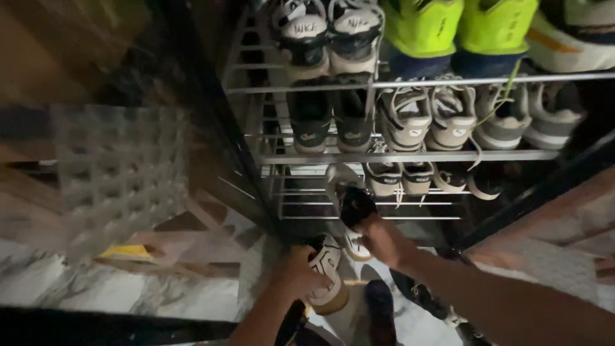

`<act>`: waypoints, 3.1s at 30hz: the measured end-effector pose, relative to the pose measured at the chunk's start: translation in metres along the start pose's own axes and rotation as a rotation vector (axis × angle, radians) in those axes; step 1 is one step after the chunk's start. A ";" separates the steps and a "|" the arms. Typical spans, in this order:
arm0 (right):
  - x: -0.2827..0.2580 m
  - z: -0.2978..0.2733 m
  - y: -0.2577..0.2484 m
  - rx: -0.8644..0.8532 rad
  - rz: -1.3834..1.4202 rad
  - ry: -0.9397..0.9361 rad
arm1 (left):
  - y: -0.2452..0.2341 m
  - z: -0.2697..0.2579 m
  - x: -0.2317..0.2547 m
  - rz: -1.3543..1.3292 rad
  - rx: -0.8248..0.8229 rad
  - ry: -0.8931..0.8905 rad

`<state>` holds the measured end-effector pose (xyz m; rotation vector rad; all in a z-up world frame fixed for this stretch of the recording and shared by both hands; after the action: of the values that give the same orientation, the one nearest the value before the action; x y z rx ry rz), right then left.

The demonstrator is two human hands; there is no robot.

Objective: The person organizes shoes by picking up pairs from the floor and placing them onto a multi-tiered metal shoe rack. The person handles several pairs of sneakers and casual shoes, arranging them neatly on the shelves.

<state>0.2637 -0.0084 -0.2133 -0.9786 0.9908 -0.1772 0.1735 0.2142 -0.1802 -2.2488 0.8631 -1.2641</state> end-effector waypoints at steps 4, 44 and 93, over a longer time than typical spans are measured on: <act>0.029 0.036 0.012 0.007 -0.133 0.043 | -0.013 0.004 -0.022 0.073 0.168 0.266; -0.069 0.011 0.059 -0.299 0.594 0.826 | -0.005 -0.051 0.033 0.317 0.111 0.017; -0.159 0.000 -0.195 -0.246 0.345 -0.086 | -0.004 -0.182 0.206 0.497 0.578 0.464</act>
<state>0.2285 -0.0370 0.0342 -1.0108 1.1029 0.2779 0.0992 0.0644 0.0380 -1.2195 0.9730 -1.5492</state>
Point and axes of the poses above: each hand's wrist, its own z-axis towards the middle knuckle, its own y-axis out of the palm, x = y × z, the point moved 3 cm from there along z, towards the middle knuckle, and after that the axes turned 2 degrees about y, right-handed, at the moved point
